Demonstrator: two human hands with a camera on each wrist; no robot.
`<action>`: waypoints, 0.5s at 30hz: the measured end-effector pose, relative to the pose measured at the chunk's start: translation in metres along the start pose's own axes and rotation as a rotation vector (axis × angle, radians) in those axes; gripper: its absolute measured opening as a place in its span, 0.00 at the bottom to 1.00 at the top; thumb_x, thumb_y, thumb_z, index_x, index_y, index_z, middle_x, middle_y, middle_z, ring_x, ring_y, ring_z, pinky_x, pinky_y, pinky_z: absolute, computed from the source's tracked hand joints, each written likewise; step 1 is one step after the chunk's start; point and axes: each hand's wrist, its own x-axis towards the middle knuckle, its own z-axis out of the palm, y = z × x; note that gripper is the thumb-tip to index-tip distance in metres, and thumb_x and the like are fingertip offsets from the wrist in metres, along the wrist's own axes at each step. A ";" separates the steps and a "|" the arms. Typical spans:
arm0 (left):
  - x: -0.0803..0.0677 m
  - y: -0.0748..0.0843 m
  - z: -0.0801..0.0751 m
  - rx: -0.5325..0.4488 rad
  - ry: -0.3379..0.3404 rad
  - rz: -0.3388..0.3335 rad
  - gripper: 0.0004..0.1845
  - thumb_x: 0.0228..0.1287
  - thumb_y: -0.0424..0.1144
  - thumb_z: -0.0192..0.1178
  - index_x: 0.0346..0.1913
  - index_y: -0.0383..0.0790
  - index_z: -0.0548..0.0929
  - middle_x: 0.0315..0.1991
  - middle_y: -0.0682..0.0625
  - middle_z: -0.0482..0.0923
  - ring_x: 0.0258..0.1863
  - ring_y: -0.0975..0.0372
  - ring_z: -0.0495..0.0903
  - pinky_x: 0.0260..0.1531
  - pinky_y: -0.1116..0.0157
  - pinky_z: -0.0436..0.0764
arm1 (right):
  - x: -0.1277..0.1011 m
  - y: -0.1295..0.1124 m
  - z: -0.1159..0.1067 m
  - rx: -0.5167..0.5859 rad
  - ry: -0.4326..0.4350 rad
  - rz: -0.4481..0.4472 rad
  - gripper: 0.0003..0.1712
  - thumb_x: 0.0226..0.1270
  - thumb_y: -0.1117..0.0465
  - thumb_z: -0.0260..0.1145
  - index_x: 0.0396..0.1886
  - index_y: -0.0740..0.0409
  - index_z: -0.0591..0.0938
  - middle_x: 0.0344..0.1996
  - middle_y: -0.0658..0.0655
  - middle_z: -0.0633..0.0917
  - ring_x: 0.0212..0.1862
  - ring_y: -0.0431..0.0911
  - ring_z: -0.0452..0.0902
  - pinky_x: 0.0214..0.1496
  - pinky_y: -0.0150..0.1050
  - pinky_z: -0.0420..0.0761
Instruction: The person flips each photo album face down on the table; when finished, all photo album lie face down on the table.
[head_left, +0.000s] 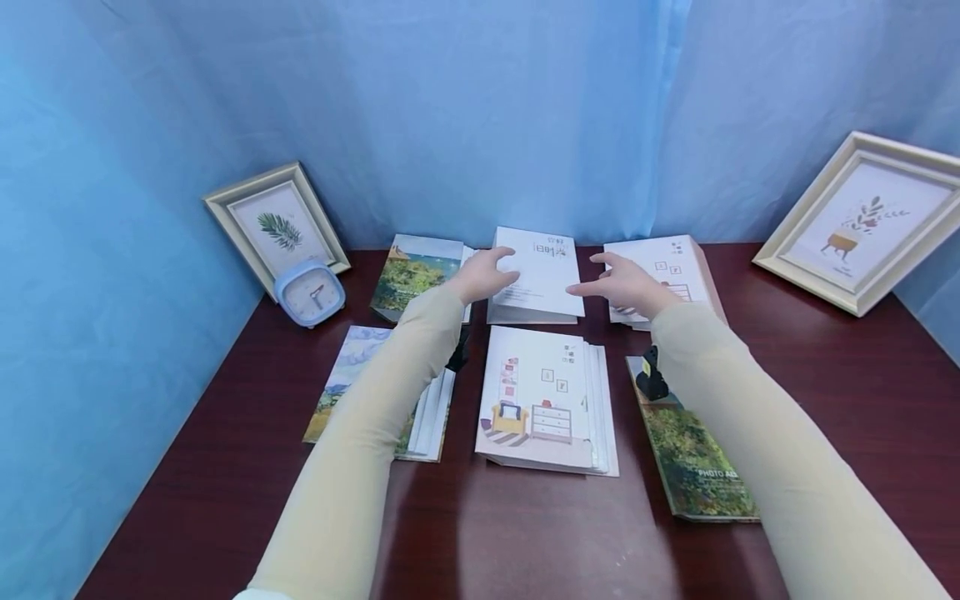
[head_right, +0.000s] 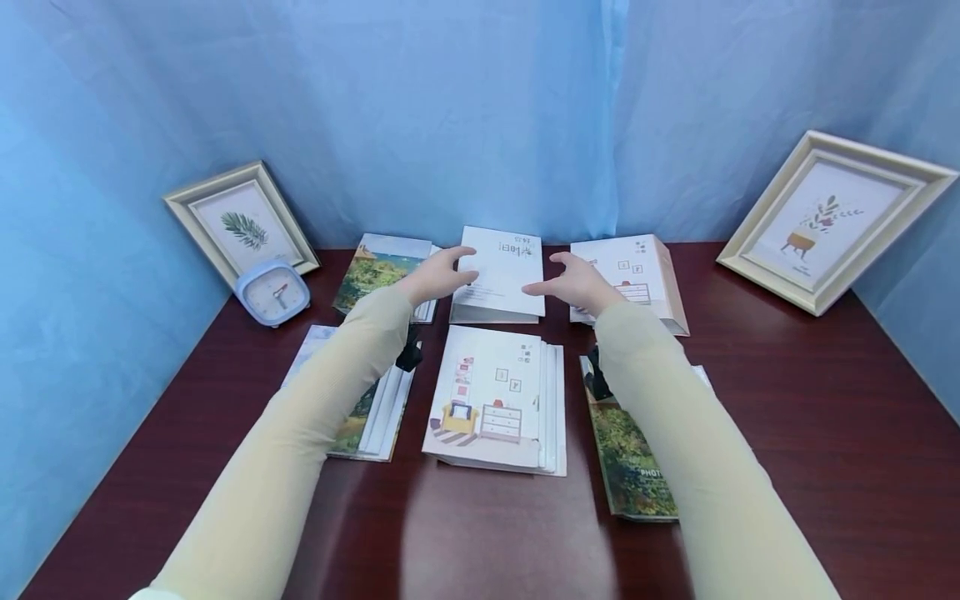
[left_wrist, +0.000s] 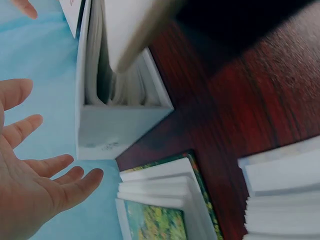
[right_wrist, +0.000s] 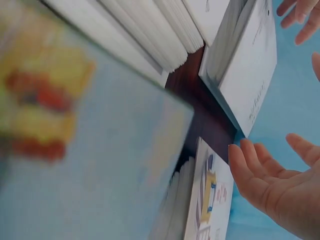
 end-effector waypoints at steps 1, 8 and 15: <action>0.000 -0.002 0.000 -0.003 0.001 -0.003 0.29 0.72 0.46 0.50 0.72 0.44 0.61 0.71 0.44 0.60 0.71 0.53 0.59 0.67 0.57 0.64 | 0.001 0.000 0.002 -0.002 -0.003 0.000 0.53 0.61 0.43 0.65 0.75 0.60 0.47 0.69 0.72 0.57 0.67 0.64 0.59 0.65 0.58 0.66; 0.000 -0.016 0.003 -0.015 -0.004 0.014 0.30 0.70 0.43 0.54 0.72 0.41 0.61 0.70 0.42 0.61 0.69 0.52 0.62 0.66 0.57 0.65 | 0.008 -0.001 0.011 0.005 -0.019 -0.006 0.52 0.62 0.45 0.64 0.75 0.61 0.47 0.71 0.71 0.55 0.69 0.64 0.57 0.67 0.57 0.64; 0.000 -0.026 0.003 -0.052 -0.013 0.025 0.30 0.69 0.42 0.55 0.71 0.40 0.61 0.71 0.41 0.60 0.70 0.51 0.60 0.67 0.56 0.64 | 0.013 -0.002 0.016 0.033 -0.029 -0.001 0.53 0.62 0.47 0.66 0.75 0.61 0.46 0.73 0.68 0.52 0.71 0.63 0.52 0.68 0.58 0.62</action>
